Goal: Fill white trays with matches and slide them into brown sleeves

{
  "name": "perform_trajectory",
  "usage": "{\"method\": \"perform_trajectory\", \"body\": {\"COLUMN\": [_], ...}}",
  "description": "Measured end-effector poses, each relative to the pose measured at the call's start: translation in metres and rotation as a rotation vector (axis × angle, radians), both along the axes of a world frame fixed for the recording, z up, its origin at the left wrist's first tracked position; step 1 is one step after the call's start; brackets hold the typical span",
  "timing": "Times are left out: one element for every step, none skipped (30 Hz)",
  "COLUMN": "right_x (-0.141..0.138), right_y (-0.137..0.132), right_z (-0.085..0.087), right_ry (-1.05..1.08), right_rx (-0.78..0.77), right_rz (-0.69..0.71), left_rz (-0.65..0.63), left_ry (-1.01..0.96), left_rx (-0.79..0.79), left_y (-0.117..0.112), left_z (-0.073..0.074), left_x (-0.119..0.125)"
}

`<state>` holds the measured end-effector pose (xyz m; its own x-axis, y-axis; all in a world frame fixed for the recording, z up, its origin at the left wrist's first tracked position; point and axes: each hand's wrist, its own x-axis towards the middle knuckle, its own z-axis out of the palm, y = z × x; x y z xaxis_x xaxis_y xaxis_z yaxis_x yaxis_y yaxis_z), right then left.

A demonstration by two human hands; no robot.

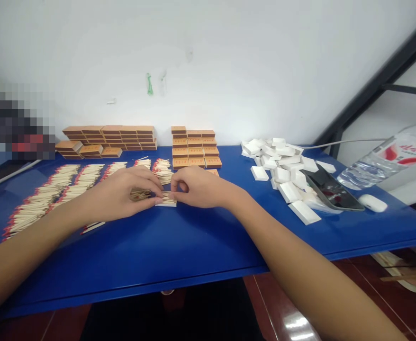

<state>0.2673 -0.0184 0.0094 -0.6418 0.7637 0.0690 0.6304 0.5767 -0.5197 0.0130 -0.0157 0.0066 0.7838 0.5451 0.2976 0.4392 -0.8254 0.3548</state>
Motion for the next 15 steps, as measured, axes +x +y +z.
{"method": "perform_trajectory", "body": {"right_x": [-0.0003,-0.0006,-0.0009,-0.0012,-0.0015,-0.0018,-0.0020,-0.0022,-0.0023,-0.0022,-0.0020,-0.0017,-0.0015,-0.0012,-0.0010], "right_y": [-0.0004,-0.0008,-0.0012,-0.0016,-0.0019,-0.0021,-0.0023,-0.0024,-0.0023,-0.0022,-0.0020,-0.0018,-0.0015,-0.0013,-0.0013], "right_z": [0.0005,0.0010,0.0016,0.0022,0.0027,0.0030,0.0032,0.0032,0.0029,0.0024,0.0018,0.0012,0.0006,0.0002,0.0000], "right_ry": [-0.002,-0.002,-0.004,-0.004,-0.005,-0.007,-0.008,-0.006,0.001,0.010,0.020,0.028,0.032,0.031,0.027], "right_rx": [-0.005,-0.011,-0.017,-0.022,-0.024,-0.025,-0.022,-0.016,-0.009,-0.001,0.005,0.011,0.016,0.020,0.023], "right_rz": [0.005,0.011,0.019,0.025,0.029,0.033,0.038,0.038,0.033,0.022,0.011,0.003,0.003,0.011,0.024], "left_rz": [0.007,0.012,0.016,0.018,0.018,0.017,0.014,0.012,0.009,0.007,0.004,-0.001,-0.006,-0.011,-0.015], "left_ry": [0.000,0.002,0.004,0.010,0.016,0.023,0.027,0.028,0.029,0.027,0.024,0.020,0.015,0.012,0.008], "left_rx": [0.009,0.015,0.021,0.024,0.027,0.029,0.033,0.037,0.038,0.036,0.031,0.024,0.017,0.011,0.007], "left_y": [0.0000,-0.0001,-0.0001,-0.0001,-0.0001,0.0000,0.0001,0.0002,0.0003,0.0005,0.0006,0.0008,0.0009,0.0009,0.0008], "left_z": [-0.0001,-0.0001,-0.0002,-0.0002,-0.0003,-0.0003,-0.0004,-0.0005,-0.0005,-0.0005,-0.0005,-0.0003,-0.0002,0.0001,0.0003], "left_x": [-0.0003,-0.0007,-0.0011,-0.0015,-0.0017,-0.0019,-0.0019,-0.0020,-0.0020,-0.0021,-0.0021,-0.0022,-0.0022,-0.0022,-0.0021]}}
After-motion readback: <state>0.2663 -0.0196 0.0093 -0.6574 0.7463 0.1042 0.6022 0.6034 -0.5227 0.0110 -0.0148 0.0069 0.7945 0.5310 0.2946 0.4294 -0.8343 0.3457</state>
